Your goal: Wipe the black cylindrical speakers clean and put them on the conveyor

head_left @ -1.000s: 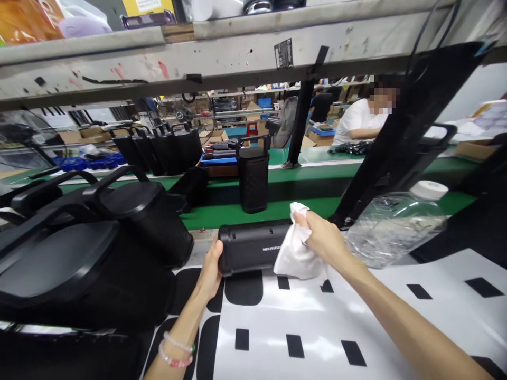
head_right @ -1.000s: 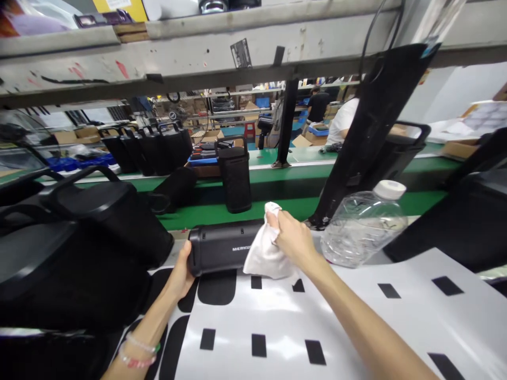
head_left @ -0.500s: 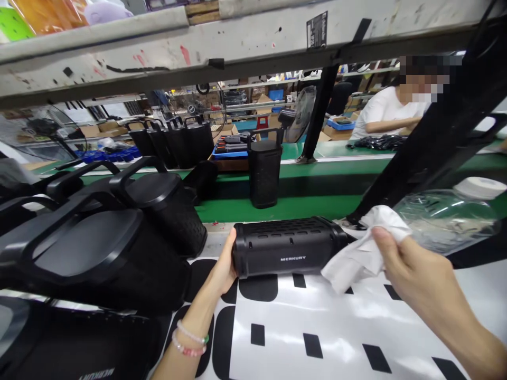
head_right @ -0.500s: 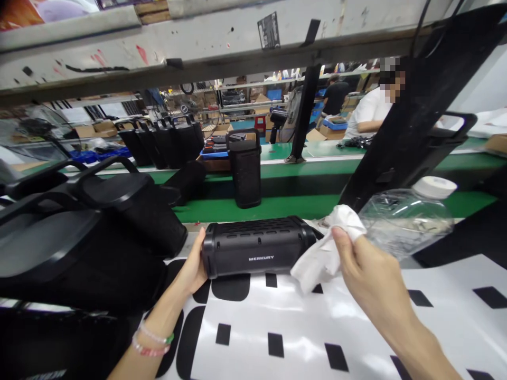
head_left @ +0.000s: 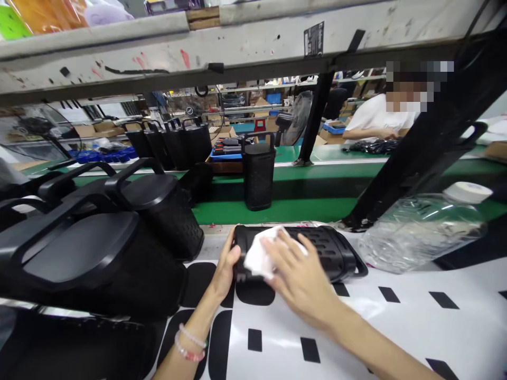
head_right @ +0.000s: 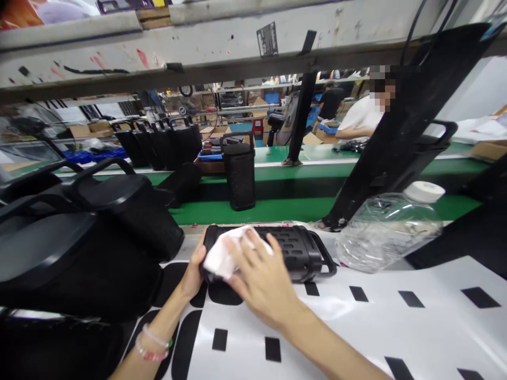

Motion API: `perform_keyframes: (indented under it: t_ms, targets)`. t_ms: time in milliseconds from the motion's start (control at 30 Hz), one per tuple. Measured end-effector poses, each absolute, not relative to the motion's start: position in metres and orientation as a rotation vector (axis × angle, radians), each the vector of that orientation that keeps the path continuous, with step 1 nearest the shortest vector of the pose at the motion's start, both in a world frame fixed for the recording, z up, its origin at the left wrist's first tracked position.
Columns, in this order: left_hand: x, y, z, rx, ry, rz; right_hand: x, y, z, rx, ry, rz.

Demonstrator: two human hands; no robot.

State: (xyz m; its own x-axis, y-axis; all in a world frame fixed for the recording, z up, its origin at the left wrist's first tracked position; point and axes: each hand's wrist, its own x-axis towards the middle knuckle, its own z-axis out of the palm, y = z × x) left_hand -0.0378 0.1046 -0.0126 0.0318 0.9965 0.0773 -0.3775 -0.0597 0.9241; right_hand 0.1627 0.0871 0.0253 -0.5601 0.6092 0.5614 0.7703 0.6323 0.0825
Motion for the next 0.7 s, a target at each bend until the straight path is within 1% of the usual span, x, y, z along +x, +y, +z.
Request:
perform_keyframes:
  t_ms: [100, 167, 233, 300, 400, 533, 600, 700]
  targets:
    - [-0.037, 0.102, -0.021, 1.151, 0.811, 1.398, 0.204, 0.097, 0.024, -1.383, -2.145, -0.508]
    - [-0.036, 0.100, -0.025, 1.290, 0.799, 1.381, 0.212, 0.101, 0.022, -1.436, -2.012, -0.501]
    - [-0.035, 0.098, -0.027, 1.464, 0.801, 1.372, 0.199, 0.099, 0.022, -1.304, -1.945, -0.447]
    - [-0.036, 0.096, -0.029, 1.618, 0.794, 1.385, 0.175, 0.091, 0.026, -1.068, -1.939, -0.348]
    - [-0.042, 0.096, -0.031, 1.737, 0.791, 1.427, 0.151, 0.073, 0.034, -0.800, -2.042, -0.132]
    - [-0.046, 0.100, -0.030, 1.703, 0.867, 1.427, 0.179, 0.040, 0.037, -0.604, -2.294, -0.013]
    - [-0.045, 0.102, -0.030, 1.628, 0.868, 1.414, 0.210, 0.029, 0.036, -0.678, -2.198, -0.004]
    - [-0.044, 0.102, -0.029, 1.573, 0.839, 1.406, 0.257, 0.033, 0.035, -1.183, -1.543, 0.171]
